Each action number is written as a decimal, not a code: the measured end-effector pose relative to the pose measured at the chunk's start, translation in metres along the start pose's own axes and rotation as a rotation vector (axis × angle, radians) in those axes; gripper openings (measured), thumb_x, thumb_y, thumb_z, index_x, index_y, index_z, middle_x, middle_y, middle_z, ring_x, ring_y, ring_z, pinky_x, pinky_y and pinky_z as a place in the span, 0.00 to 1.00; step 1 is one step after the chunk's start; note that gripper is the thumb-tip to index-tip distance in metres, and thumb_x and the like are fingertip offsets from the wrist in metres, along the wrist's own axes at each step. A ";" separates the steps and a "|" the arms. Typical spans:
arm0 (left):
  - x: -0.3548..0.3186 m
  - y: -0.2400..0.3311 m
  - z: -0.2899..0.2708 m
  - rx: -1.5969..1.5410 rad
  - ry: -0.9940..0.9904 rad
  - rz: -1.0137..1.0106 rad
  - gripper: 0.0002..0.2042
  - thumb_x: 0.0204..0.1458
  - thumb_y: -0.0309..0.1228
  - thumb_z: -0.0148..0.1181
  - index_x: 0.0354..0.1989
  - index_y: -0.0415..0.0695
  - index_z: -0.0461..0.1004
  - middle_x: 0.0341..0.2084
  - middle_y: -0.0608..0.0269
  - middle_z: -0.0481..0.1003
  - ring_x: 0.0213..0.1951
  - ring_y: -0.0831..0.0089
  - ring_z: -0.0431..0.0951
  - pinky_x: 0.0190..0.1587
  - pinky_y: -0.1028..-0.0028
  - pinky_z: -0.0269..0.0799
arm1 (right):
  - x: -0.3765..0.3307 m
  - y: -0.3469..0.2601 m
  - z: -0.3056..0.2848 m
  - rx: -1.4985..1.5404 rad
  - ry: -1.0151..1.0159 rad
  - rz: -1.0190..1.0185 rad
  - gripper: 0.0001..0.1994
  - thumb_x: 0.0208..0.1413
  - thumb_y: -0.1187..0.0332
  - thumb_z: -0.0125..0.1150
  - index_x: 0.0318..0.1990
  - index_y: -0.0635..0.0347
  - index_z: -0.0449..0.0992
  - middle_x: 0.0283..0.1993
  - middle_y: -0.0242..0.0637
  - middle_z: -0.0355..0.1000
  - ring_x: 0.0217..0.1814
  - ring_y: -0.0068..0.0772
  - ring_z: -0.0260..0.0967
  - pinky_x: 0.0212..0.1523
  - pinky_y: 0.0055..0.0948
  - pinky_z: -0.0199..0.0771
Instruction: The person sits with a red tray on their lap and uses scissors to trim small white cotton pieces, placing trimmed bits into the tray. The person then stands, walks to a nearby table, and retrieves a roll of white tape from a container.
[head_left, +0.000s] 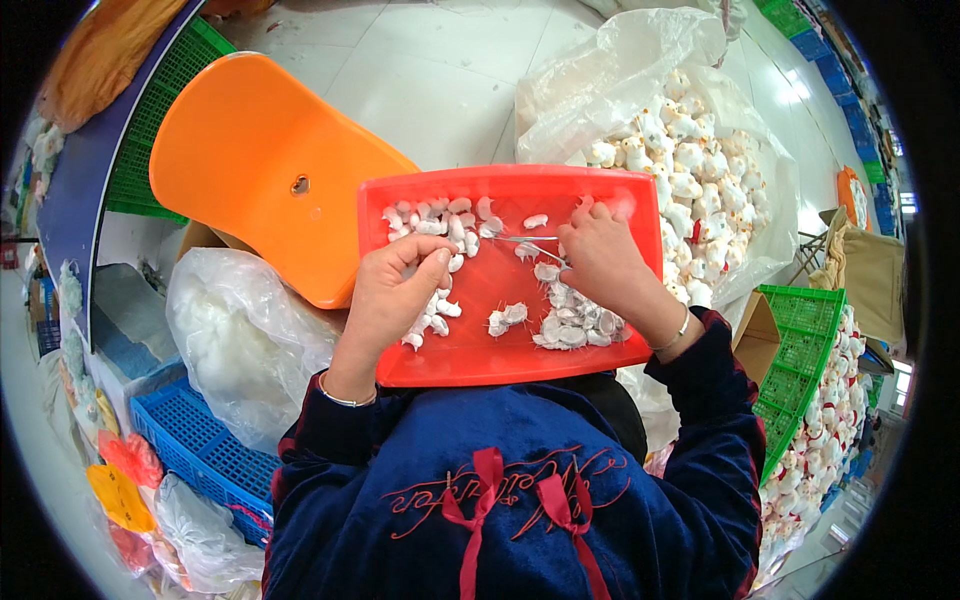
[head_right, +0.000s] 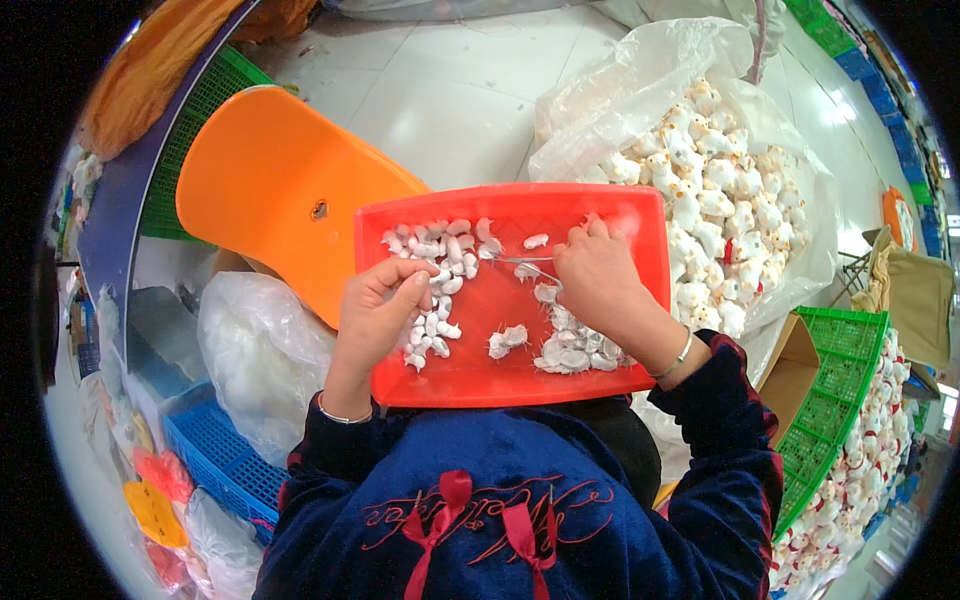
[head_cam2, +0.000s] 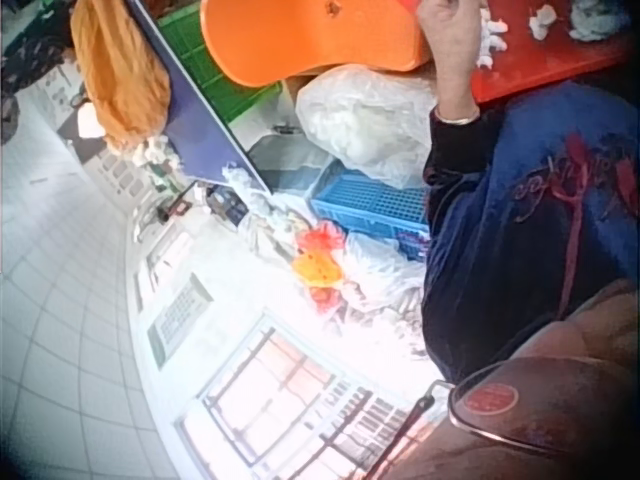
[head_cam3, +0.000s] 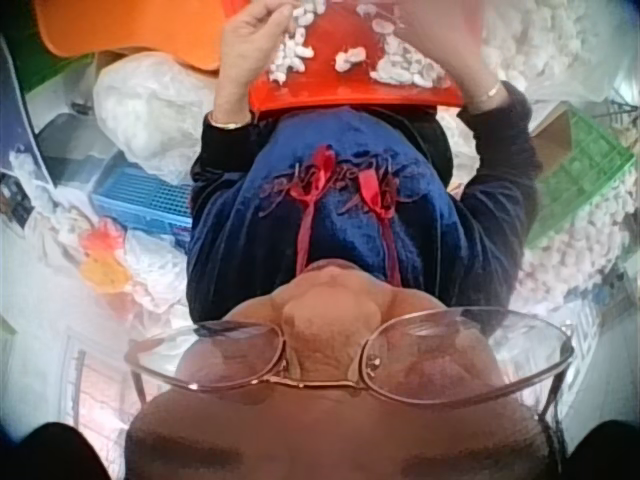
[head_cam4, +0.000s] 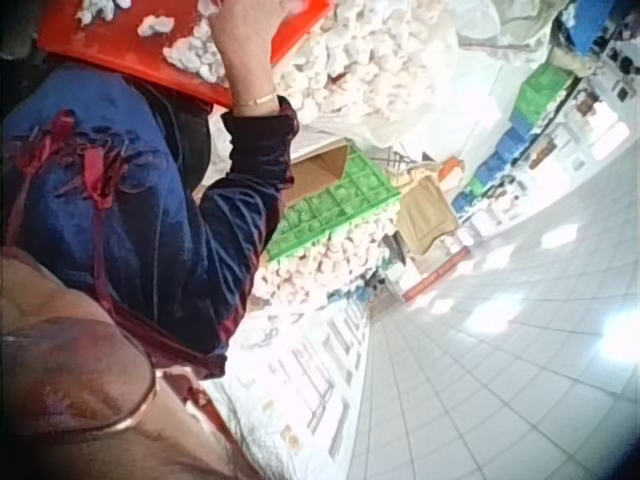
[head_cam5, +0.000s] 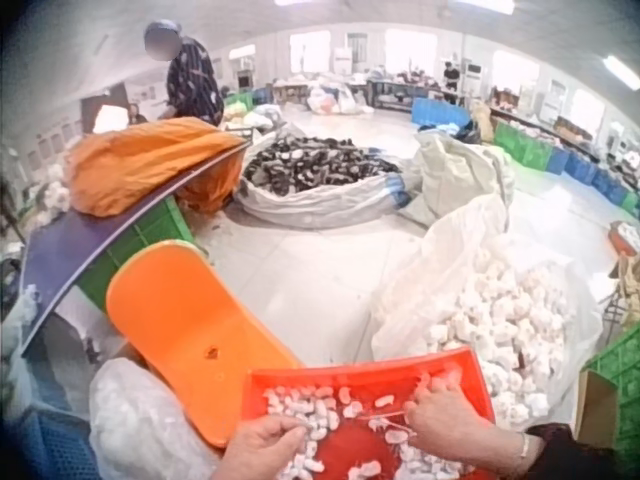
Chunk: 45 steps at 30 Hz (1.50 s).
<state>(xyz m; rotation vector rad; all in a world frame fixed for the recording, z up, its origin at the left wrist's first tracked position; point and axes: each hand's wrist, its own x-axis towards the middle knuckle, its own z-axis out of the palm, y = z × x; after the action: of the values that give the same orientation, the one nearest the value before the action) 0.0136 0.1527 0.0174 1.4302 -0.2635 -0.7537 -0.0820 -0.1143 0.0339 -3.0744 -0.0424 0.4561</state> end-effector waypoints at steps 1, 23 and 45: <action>-0.001 0.000 0.000 0.002 -0.005 -0.010 0.08 0.63 0.25 0.57 0.45 0.35 0.80 0.26 0.71 0.76 0.29 0.87 0.73 0.31 0.84 0.67 | 0.003 0.001 0.007 -0.001 -0.001 -0.015 0.15 0.42 0.68 0.71 0.39 0.61 0.79 0.42 0.46 0.75 0.49 0.49 0.72 0.49 0.43 0.73; -0.014 -0.019 0.016 -0.394 0.064 -0.080 0.06 0.61 0.23 0.59 0.44 0.37 0.76 0.29 0.64 0.76 0.28 0.81 0.72 0.32 0.81 0.70 | -0.049 -0.035 -0.039 0.532 0.100 -0.055 0.15 0.44 0.67 0.70 0.42 0.58 0.80 0.37 0.39 0.75 0.45 0.45 0.72 0.44 0.43 0.67; -0.017 -0.010 0.020 -0.358 -0.012 -0.044 0.05 0.64 0.25 0.56 0.39 0.36 0.76 0.38 0.55 0.81 0.44 0.66 0.85 0.46 0.75 0.77 | -0.045 -0.041 -0.028 0.579 0.258 -0.058 0.18 0.44 0.62 0.75 0.41 0.61 0.78 0.36 0.42 0.73 0.46 0.49 0.71 0.49 0.45 0.69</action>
<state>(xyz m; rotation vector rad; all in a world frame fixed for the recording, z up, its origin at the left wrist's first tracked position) -0.0135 0.1479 0.0156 1.0951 -0.0994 -0.8012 -0.1181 -0.0758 0.0751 -2.5251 0.0075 0.0457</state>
